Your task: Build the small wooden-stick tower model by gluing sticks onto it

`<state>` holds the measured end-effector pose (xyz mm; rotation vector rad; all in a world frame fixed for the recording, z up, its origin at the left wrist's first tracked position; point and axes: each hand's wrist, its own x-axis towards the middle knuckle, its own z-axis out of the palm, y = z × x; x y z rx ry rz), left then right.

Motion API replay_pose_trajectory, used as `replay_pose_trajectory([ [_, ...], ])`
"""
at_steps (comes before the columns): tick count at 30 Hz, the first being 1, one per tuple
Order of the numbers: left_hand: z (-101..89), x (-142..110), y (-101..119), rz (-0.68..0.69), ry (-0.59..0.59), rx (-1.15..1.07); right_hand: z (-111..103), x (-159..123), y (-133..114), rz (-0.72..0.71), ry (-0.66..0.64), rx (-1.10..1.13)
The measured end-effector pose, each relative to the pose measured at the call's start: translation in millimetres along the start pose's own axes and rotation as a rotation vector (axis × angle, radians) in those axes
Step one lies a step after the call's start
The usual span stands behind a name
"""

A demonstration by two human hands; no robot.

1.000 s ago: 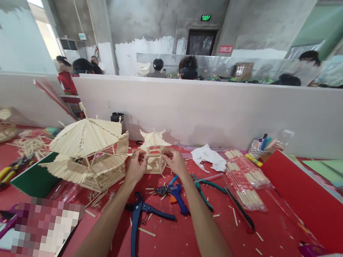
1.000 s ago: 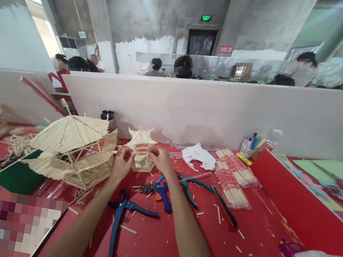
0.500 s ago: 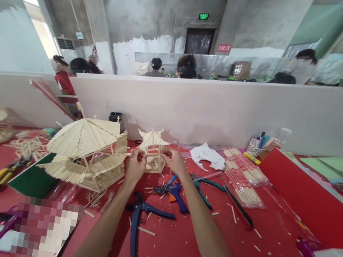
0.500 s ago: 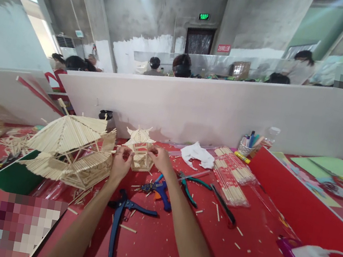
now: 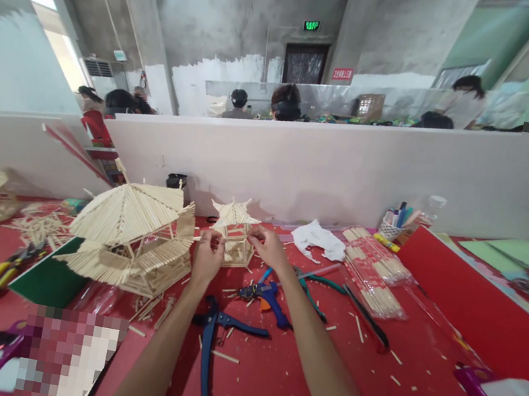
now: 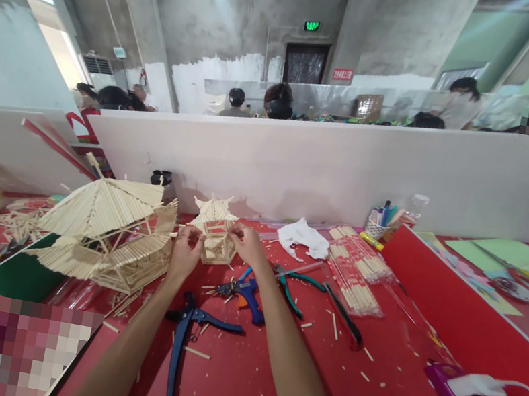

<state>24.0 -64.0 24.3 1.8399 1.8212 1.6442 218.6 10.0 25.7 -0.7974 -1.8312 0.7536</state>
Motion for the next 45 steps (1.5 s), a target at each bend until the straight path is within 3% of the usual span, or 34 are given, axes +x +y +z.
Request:
replay_pose_trajectory([
  [16,-1.3,-0.3,1.6,0.013,0.004,0.009,2.7,-3.3,-15.0,-0.036,0.011,-0.149],
  [27,-2.5,-2.8,1.8,0.028,-0.003,0.014,7.3,-4.7,-8.9,-0.049,0.014,-0.2],
  [37,-5.1,-3.4,6.6,0.086,-0.014,0.011,-0.3,-2.1,-9.4,-0.025,0.033,-0.098],
  [45,-1.8,-2.6,-0.2,0.104,-0.006,-0.001,-19.9,0.7,-1.7,0.022,0.106,-0.015],
])
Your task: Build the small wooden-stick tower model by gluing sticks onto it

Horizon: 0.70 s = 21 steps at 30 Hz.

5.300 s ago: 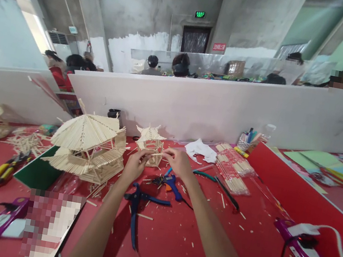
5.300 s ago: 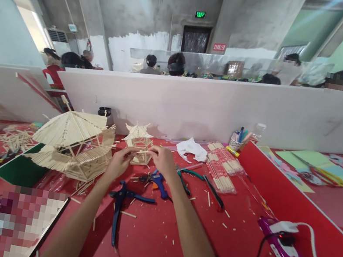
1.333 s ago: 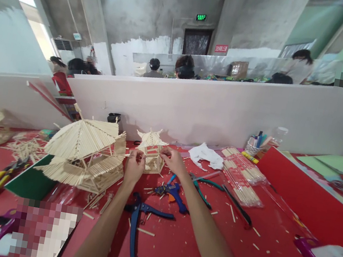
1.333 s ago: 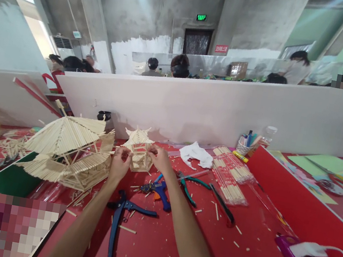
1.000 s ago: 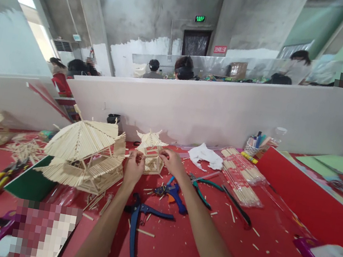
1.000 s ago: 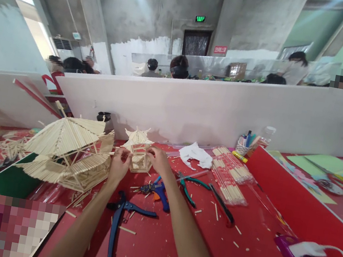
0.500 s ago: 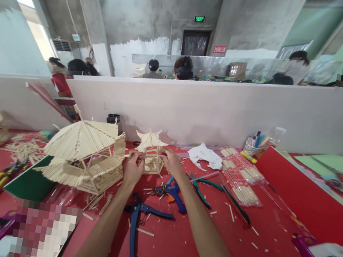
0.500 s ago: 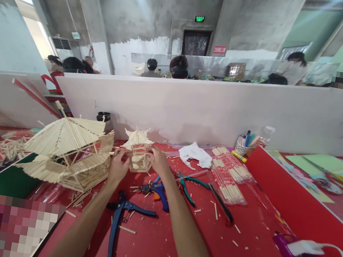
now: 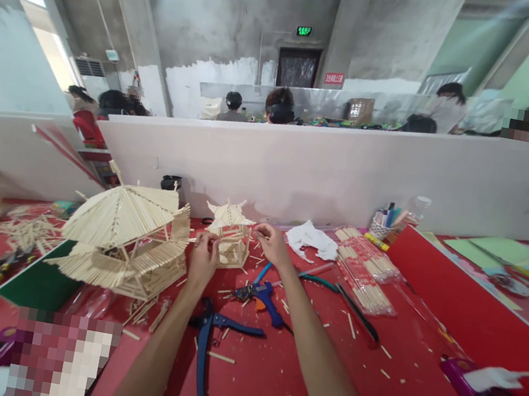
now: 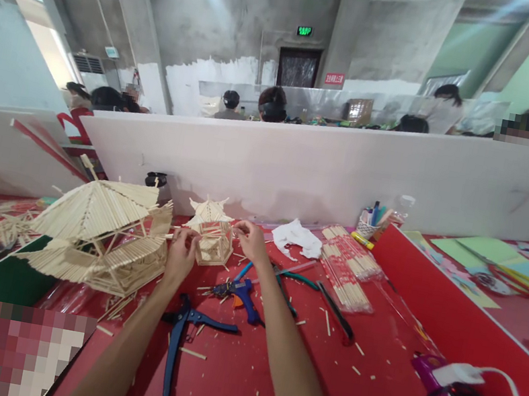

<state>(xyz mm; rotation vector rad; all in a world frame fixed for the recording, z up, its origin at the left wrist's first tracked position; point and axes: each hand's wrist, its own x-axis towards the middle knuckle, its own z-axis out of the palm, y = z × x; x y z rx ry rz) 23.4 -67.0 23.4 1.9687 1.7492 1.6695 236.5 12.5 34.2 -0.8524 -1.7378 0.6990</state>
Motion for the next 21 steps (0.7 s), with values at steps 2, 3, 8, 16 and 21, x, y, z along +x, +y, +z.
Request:
replay_pose_trajectory([
  [2,0.8,-0.4,-1.5,-0.006,0.013,-0.009,-0.9,0.6,1.3,0.006,0.004,-0.002],
  [3,1.0,-0.7,-2.2,-0.011,0.02,-0.013,0.2,0.4,1.4,0.006,0.0,-0.005],
  [8,0.9,-3.3,-2.5,-0.018,0.027,-0.03,15.5,-3.6,-1.7,0.007,-0.024,-0.048],
  [16,-5.4,-9.6,2.7,0.057,-0.015,-0.042,2.2,-1.5,-8.1,0.04,-0.075,-0.182],
  [21,-7.3,-10.1,0.6,0.058,-0.066,-0.046,-47.0,-7.3,-4.6,0.14,-0.239,-0.334],
])
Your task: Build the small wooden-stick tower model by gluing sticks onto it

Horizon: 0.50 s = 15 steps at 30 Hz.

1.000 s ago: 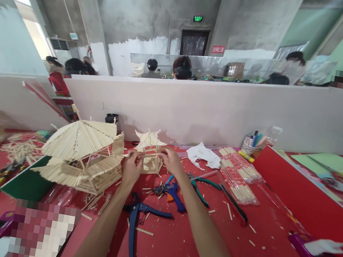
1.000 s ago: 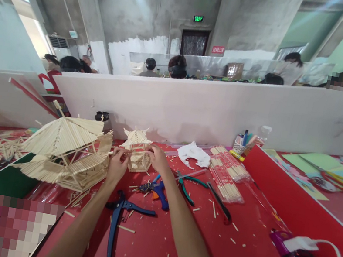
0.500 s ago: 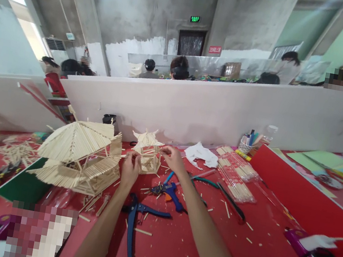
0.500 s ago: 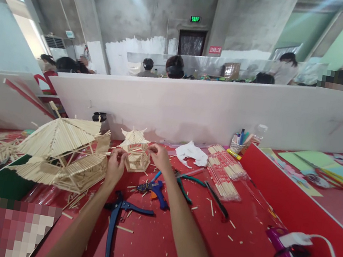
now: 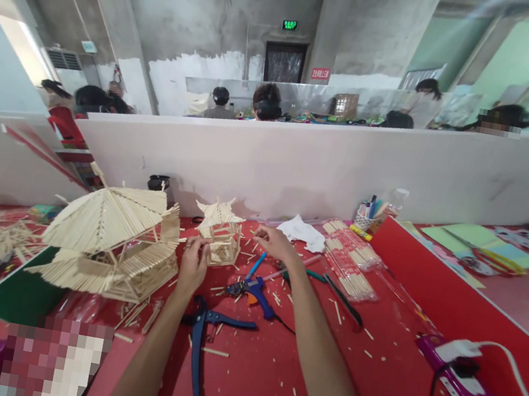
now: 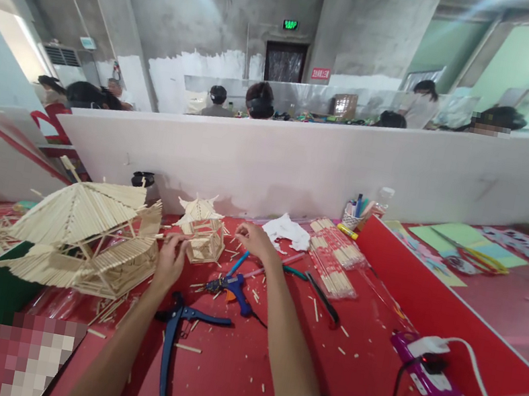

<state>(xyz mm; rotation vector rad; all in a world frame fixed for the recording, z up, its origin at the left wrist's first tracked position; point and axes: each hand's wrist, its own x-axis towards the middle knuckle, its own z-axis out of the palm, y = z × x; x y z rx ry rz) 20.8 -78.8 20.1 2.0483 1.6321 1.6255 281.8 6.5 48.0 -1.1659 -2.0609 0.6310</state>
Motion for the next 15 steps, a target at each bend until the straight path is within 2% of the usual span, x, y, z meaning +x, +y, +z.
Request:
replay_pose_trajectory([
  [4,-4.3,-4.2,-1.4,0.016,-0.089,-0.043,-30.2,-17.8,13.6,0.147,-0.177,-0.128],
  [8,-11.6,-17.5,-6.9,0.015,-0.227,-0.051,-44.9,-27.6,12.1,0.303,-0.41,-0.195],
  [11,-16.2,-26.0,-12.8,-0.01,-0.333,-0.016,-40.7,-29.6,3.5,0.432,-0.619,-0.192],
  [15,-20.8,-29.2,-17.1,-0.026,-0.487,0.108,-18.4,-32.8,-11.1,0.579,-0.825,-0.162],
])
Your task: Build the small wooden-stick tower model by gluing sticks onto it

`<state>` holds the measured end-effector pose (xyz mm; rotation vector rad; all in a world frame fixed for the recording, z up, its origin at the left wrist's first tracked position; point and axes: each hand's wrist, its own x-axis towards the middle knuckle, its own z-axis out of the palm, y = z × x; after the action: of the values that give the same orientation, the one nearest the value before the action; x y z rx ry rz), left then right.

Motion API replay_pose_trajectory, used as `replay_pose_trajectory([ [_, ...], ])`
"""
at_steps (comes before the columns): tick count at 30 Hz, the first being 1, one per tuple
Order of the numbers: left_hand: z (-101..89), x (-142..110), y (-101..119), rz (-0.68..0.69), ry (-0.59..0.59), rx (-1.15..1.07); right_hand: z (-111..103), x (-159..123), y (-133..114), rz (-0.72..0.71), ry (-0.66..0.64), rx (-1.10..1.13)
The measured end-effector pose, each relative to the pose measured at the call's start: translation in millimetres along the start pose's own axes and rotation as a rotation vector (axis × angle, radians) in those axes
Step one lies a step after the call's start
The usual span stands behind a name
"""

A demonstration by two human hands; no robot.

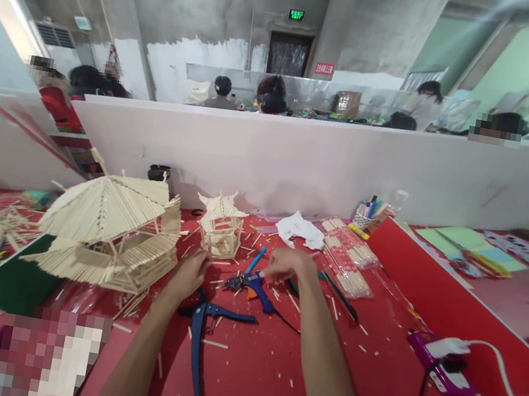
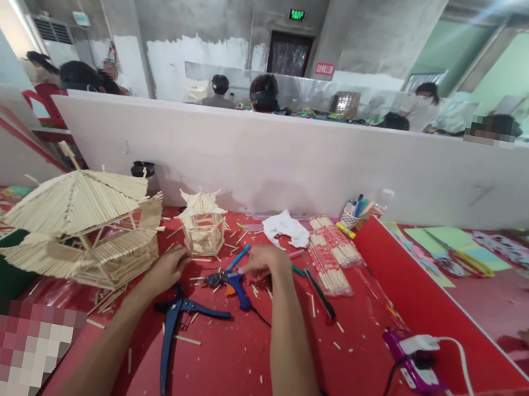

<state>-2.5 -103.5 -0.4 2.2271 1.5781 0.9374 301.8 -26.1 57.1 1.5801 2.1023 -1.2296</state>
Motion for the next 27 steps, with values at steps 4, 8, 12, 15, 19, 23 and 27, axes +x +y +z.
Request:
replay_pose_trajectory([
  [4,-3.0,-3.6,-3.1,-0.065,-0.079,0.076,23.0,8.4,-16.3,0.09,-0.16,-0.018],
  [8,-3.8,-7.6,-8.1,-0.086,-0.162,0.1,33.5,12.7,-22.4,0.126,-0.229,-0.058],
  [12,-5.1,-10.8,-8.2,-0.082,-0.185,0.096,30.5,6.9,-18.2,0.085,-0.237,-0.022],
  [15,-6.9,-12.1,-5.0,-0.079,-0.185,0.093,27.1,1.7,-12.8,0.059,-0.235,0.023],
  [19,-6.9,-11.2,-4.9,-0.064,-0.196,0.087,25.7,1.2,-7.4,0.041,-0.238,0.074],
  [23,-5.2,-9.4,-9.5,-0.056,-0.205,0.087,26.3,5.2,-3.3,0.03,-0.242,0.104],
  [27,-4.1,-9.4,-12.1,-0.051,-0.202,0.082,27.9,9.2,0.6,0.027,-0.242,0.112],
])
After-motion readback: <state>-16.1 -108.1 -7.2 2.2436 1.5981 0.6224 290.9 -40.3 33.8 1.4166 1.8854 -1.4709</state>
